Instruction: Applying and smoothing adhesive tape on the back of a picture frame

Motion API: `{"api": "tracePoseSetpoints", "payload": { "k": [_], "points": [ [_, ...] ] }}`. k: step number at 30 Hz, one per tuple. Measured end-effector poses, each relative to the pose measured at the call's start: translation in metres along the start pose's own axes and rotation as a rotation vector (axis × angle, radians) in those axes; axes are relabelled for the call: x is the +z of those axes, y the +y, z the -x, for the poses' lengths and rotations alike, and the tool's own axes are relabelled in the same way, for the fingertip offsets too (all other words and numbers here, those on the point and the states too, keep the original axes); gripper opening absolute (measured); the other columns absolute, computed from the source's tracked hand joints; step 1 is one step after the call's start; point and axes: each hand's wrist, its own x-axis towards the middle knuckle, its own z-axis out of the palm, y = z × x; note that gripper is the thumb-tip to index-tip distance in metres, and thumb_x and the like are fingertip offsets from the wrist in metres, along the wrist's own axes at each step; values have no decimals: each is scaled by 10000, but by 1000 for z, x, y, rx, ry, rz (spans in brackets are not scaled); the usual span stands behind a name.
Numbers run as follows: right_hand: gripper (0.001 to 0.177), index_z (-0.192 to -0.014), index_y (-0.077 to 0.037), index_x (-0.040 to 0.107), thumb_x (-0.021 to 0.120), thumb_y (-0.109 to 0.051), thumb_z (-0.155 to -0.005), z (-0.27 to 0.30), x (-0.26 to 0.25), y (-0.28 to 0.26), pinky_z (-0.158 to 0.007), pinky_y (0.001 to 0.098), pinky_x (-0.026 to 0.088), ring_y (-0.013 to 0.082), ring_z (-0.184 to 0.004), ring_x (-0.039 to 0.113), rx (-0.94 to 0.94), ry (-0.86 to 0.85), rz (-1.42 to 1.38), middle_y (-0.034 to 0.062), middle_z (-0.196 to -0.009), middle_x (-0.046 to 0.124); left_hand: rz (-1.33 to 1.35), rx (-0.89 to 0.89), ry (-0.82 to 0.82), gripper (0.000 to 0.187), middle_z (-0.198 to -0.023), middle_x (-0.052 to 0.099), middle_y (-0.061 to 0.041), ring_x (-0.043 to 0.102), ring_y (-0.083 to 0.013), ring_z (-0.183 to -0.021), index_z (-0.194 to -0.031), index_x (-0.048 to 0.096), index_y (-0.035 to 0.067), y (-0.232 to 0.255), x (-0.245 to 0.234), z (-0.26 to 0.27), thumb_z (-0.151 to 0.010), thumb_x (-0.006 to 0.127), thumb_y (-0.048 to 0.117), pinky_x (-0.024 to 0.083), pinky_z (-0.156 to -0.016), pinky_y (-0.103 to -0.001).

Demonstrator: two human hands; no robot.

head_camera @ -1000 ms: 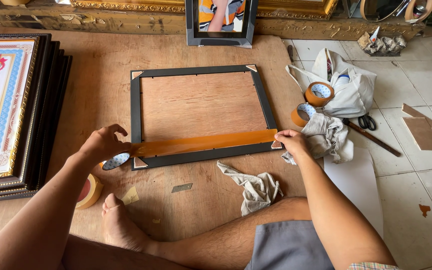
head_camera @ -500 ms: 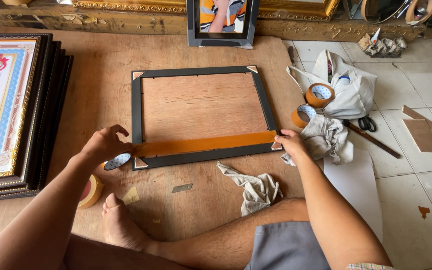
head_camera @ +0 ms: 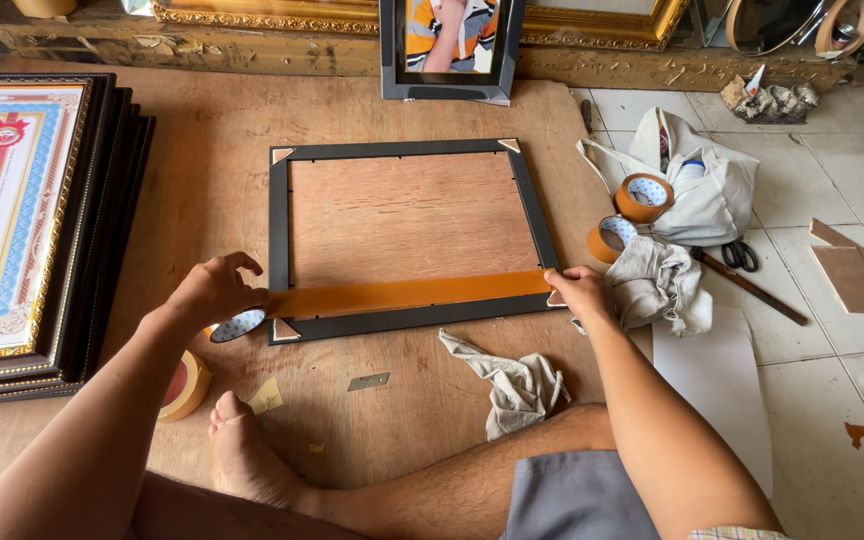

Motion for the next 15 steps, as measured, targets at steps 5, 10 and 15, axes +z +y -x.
{"api": "tracePoseSetpoints", "payload": {
  "k": [5, 10, 15],
  "points": [
    [755, -1273, -182, 800, 718, -829, -892, 42, -26, -43, -858, 391, 590, 299, -999, 843, 26, -28, 80, 18, -816, 863, 74, 4, -24, 649, -971, 870, -86, 825, -302, -973, -1359, 803, 206, -7, -18, -8, -787, 971, 463, 649, -913, -448],
    [714, -1300, -131, 826, 752, -756, -962, -3, 0, -3, -939, 436, 602, 386, -1188, 792, -10, -15, -2, 144, -1074, 875, 98, 9, -5, 686, -877, 831, -45, 806, -265, -864, -1313, 815, 228, -18, -24, -23, -716, 1005, 508, 633, -849, -414],
    [591, -1331, -168, 846, 929, -504, -852, -49, 14, 43, -963, 446, 601, 381, -1225, 767, -66, -39, -127, 192, -1198, 838, 78, 10, -45, 683, -938, 857, -97, 818, -296, -908, -1341, 822, 184, 0, -25, -1, -743, 1000, 460, 635, -865, -414]
  ]
}}
